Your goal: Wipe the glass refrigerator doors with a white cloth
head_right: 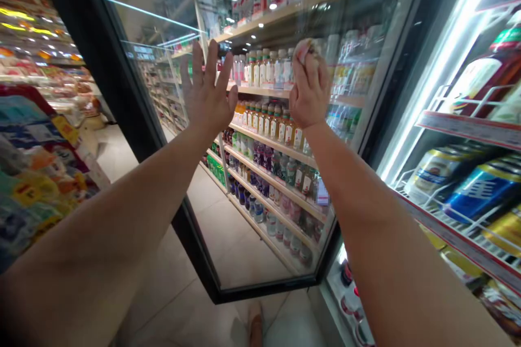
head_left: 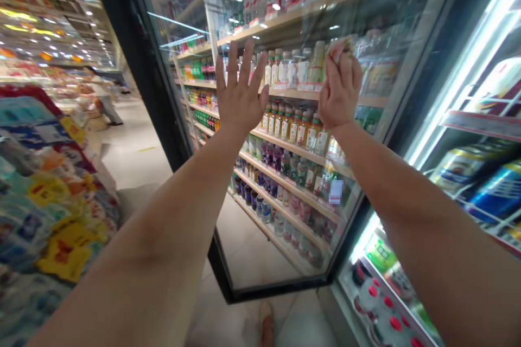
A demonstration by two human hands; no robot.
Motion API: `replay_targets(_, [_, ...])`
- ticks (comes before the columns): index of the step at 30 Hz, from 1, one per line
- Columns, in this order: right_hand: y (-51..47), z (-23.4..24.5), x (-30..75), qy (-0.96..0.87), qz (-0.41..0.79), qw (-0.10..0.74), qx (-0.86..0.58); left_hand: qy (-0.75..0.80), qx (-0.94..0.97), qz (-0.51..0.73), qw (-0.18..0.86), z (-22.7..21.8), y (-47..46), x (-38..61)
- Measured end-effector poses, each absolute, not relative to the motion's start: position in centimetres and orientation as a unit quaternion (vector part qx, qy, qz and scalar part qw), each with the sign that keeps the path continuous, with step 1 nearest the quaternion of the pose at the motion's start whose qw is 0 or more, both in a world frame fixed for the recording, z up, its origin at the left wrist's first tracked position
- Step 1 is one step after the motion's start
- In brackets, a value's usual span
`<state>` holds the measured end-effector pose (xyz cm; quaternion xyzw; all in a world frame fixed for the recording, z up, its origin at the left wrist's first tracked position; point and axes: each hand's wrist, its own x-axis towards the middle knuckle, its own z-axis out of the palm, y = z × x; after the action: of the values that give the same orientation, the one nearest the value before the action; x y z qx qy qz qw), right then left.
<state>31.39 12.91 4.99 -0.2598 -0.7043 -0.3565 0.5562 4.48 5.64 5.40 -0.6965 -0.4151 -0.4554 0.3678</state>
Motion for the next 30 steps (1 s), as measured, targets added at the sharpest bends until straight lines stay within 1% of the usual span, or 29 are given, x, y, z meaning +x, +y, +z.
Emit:
replay_targets(1, [12.7,4.9,31.3,-0.74,-0.366,0.51,-0.244,-0.413,-0.696,-0.454,0.373,5.4,5.7,4.5])
replay_targets(3, [12.2,4.7,31.1,-0.82,-0.384,0.377,-0.196,-0.423,-0.688,-0.45,0.381,5.4,5.8,4.5])
replay_targets(4, [11.9,4.6,31.0,-0.844,-0.39,0.325,-0.174,-0.434,-0.683,-0.446,0.383,5.4,5.8,4.6])
replay_targets(5, [11.8,4.4,31.0,-0.852,-0.395,0.303,-0.162,-0.443,-0.678,-0.444,0.383,5.3,5.8,4.6])
replay_targets(6, [11.8,4.3,31.0,-0.846,-0.396,0.317,-0.163,-0.449,-0.675,-0.444,0.381,5.3,5.7,4.7])
replay_targets(7, [11.9,4.2,31.0,-0.825,-0.395,0.363,-0.179,-0.452,-0.674,-0.444,0.38,5.2,5.7,4.8])
replay_targets(9, [12.4,3.8,31.2,-0.748,-0.376,0.493,-0.235,-0.453,-0.665,-0.447,0.391,5.1,5.5,5.0])
replay_targets(10, [12.7,3.7,31.3,-0.709,-0.365,0.545,-0.261,-0.452,-0.66,-0.449,0.397,5.0,5.4,5.1])
replay_targets(11, [12.9,3.5,31.3,-0.685,-0.357,0.571,-0.278,-0.453,-0.657,-0.449,0.402,5.0,5.3,5.1])
replay_targets(12, [12.9,3.3,31.4,-0.683,-0.356,0.571,-0.282,-0.453,-0.655,-0.449,0.405,4.9,5.2,5.2])
replay_targets(13, [12.9,3.2,31.4,-0.704,-0.362,0.546,-0.273,-0.452,-0.654,-0.451,0.405,4.9,5.2,5.2])
replay_targets(16, [12.2,2.9,31.4,-0.796,-0.379,0.419,-0.217,-0.451,-0.654,-0.455,0.402,5.0,5.1,5.3])
replay_targets(17, [12.0,2.8,31.4,-0.808,-0.38,0.4,-0.209,-0.451,-0.656,-0.454,0.4,5.0,5.1,5.3])
replay_targets(18, [11.9,2.8,31.4,-0.807,-0.377,0.403,-0.211,-0.451,-0.657,-0.455,0.396,5.0,5.0,5.3])
replay_targets(19, [11.9,2.8,31.4,-0.794,-0.37,0.428,-0.223,-0.453,-0.66,-0.453,0.393,5.0,4.9,5.4])
replay_targets(22, [12.0,2.6,31.3,-0.718,-0.339,0.539,-0.28,-0.467,-0.661,-0.447,0.38,5.1,4.6,5.6])
replay_targets(23, [12.0,2.5,31.2,-0.705,-0.335,0.554,-0.291,-0.469,-0.663,-0.448,0.373,5.1,4.5,5.6])
replay_targets(24, [11.9,2.3,31.1,-0.709,-0.338,0.545,-0.292,-0.467,-0.667,-0.451,0.365,5.2,4.4,5.7])
replay_targets(25, [11.6,2.1,31.0,-0.73,-0.348,0.515,-0.282,-0.46,-0.674,-0.457,0.355,5.2,4.4,5.7])
replay_targets(28, [10.5,1.9,30.7,-0.82,-0.379,0.363,-0.23,-0.432,-0.695,-0.474,0.326,5.2,4.1,5.7])
replay_targets(29, [10.0,2.1,30.6,-0.834,-0.384,0.328,-0.221,-0.436,-0.694,-0.473,0.323,5.2,3.9,5.7])
replay_targets(30, [9.7,2.5,30.5,-0.837,-0.389,0.315,-0.222,-0.445,-0.691,-0.469,0.322,5.2,3.7,5.7])
